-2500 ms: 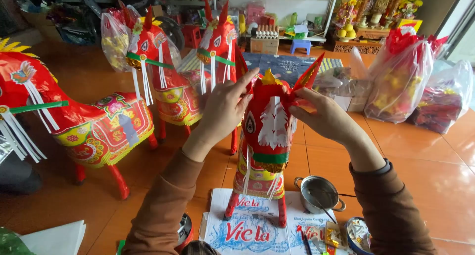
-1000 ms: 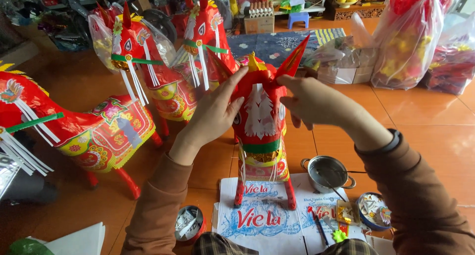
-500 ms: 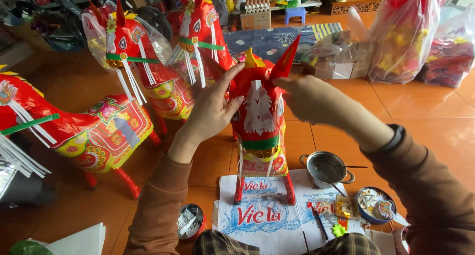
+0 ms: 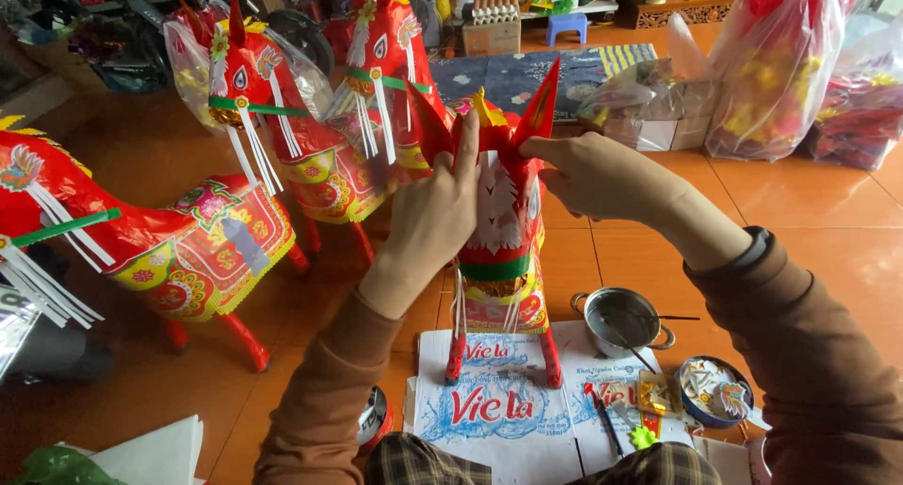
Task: Assembling and decorating traditional horse-shaped lanterns by gluing small decorative pieces onto the frame.
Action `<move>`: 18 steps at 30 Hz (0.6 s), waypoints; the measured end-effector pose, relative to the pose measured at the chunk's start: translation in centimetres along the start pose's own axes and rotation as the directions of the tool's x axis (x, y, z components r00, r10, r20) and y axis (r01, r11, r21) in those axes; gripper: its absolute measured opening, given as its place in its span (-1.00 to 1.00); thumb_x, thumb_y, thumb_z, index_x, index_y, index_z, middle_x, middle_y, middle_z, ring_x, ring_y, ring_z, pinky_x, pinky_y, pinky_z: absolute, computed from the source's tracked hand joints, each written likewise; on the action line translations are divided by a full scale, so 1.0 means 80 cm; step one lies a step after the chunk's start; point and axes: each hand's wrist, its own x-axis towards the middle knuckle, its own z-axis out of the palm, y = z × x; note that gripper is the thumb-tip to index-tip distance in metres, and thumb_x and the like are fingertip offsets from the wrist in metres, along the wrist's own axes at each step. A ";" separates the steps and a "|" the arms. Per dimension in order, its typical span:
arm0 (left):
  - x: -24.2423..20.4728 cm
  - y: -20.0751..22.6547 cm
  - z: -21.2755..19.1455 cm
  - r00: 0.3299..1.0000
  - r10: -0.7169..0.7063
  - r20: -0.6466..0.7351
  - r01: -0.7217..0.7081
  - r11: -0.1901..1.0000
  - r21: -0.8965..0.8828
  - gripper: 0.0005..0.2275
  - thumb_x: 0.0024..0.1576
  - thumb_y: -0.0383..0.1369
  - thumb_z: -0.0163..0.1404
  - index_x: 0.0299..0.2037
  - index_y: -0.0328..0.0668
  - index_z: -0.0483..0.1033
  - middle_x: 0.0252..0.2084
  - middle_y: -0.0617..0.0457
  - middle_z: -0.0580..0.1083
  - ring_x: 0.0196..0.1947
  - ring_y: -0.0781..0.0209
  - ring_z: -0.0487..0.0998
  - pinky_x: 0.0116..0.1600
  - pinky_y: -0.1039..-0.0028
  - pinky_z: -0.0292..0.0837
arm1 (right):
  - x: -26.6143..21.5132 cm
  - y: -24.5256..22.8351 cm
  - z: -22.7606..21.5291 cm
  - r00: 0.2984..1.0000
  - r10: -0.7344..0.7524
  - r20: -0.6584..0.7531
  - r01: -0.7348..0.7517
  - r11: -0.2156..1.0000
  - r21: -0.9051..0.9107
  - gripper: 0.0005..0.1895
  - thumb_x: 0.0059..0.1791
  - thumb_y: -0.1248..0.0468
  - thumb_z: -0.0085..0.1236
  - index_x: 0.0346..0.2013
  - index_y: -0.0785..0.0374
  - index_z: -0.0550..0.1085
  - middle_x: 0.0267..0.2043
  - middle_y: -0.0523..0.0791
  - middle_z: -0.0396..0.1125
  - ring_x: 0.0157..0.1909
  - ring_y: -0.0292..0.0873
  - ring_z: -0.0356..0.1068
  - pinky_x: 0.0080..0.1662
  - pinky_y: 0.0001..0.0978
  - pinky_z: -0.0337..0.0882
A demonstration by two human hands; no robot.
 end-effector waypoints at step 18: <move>0.018 -0.027 0.005 1.000 -0.013 0.028 0.014 0.998 -0.053 -0.51 0.25 -0.50 -0.17 0.42 -0.12 0.07 -0.33 -0.28 0.56 -0.45 -0.13 0.64 -0.41 0.25 0.55 | -0.013 -0.018 -0.036 0.981 0.075 0.176 -0.076 0.997 -0.002 -0.45 0.10 0.34 -0.26 0.42 0.07 0.14 -0.42 0.13 0.43 -0.66 -0.11 0.41 -0.62 -0.45 0.38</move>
